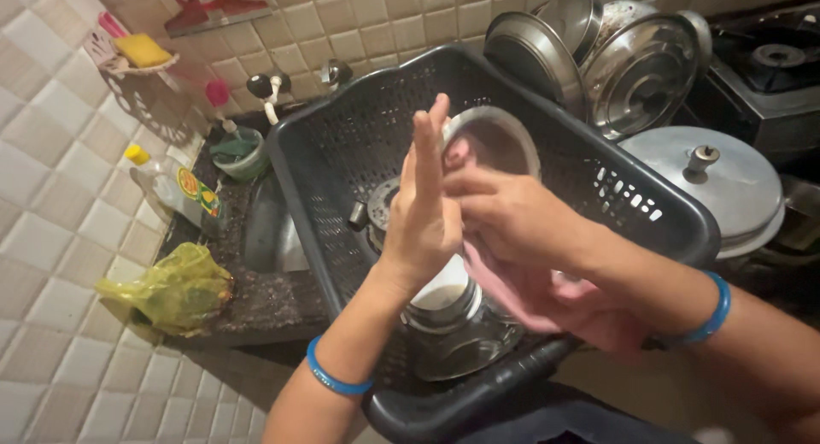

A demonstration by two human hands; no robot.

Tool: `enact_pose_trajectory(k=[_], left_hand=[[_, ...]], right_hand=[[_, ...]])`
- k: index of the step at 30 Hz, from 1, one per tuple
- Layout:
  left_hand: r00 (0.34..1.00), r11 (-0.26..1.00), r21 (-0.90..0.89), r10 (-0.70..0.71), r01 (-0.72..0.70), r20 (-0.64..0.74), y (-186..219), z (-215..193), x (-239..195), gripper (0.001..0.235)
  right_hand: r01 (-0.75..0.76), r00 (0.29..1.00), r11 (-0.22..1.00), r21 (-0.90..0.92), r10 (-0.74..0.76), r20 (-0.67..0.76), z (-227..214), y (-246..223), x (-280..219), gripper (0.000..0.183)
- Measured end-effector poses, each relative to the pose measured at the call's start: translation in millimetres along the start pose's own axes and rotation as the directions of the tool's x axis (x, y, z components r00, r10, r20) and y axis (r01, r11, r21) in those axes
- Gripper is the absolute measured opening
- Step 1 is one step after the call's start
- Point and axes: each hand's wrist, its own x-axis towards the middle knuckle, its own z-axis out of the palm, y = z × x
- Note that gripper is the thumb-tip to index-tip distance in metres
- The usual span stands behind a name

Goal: The person wipes various metal bowls, plates, and a spatula with a pink cloth while taking them out of a basket in a kitchen sink.

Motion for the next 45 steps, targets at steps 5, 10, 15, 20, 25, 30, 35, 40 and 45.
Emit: enact_pose_trajectory(k=[5,10,15,20,25,30,35,40,45], left_hand=[[0.996,0.974,0.210,0.085,-0.085,0.008,0.2,-6.3,-4.7,0.112],[0.995,0.997,0.083,0.014,-0.006,-0.094,8.9,-6.2,0.5,0.108],[0.911,0.903,-0.217,-0.400,0.372,-0.102,9.5,-38.8,26.5,0.105],[0.869,0.821,-0.379,-0.488,0.427,-0.080,2.8,-35.8,31.1,0.100],[0.859,0.840,-0.441,-0.450,0.315,-0.245,3.9,-10.7,16.6,0.093],[0.933,0.963,-0.034,-0.267,0.267,-0.242,13.5,-10.8,14.7,0.088],[0.969,0.968,0.212,-0.084,0.135,-0.234,30.8,-13.5,12.1,0.090],[0.974,0.973,0.176,-0.115,0.150,-0.196,32.1,-15.1,19.9,0.088],[0.971,0.963,0.208,-0.133,0.174,-0.196,38.4,-14.1,17.7,0.088]], right_hand=[[-0.203,0.959,0.972,-0.115,0.221,0.179,-8.4,-1.6,2.1,0.017],[0.102,0.995,0.995,0.010,-0.102,0.008,-1.6,-23.9,2.8,0.040],[0.364,0.931,0.719,-0.591,-0.267,0.248,-0.4,-5.4,-6.7,0.034],[0.393,0.919,0.690,-0.608,-0.309,0.244,3.2,-8.6,-7.1,0.042],[0.048,0.973,0.996,-0.070,-0.063,-0.223,5.5,-28.5,6.9,0.043],[-0.020,0.851,0.983,-0.185,-0.080,-0.520,-12.7,-11.3,2.0,0.027],[-0.214,0.872,0.909,-0.357,0.013,-0.489,-33.1,-1.6,13.5,0.017],[-0.178,0.858,0.949,-0.261,0.020,-0.513,-29.1,-18.8,28.1,0.014],[-0.105,0.840,0.923,-0.370,-0.117,-0.530,-25.0,-19.4,31.0,0.012]])
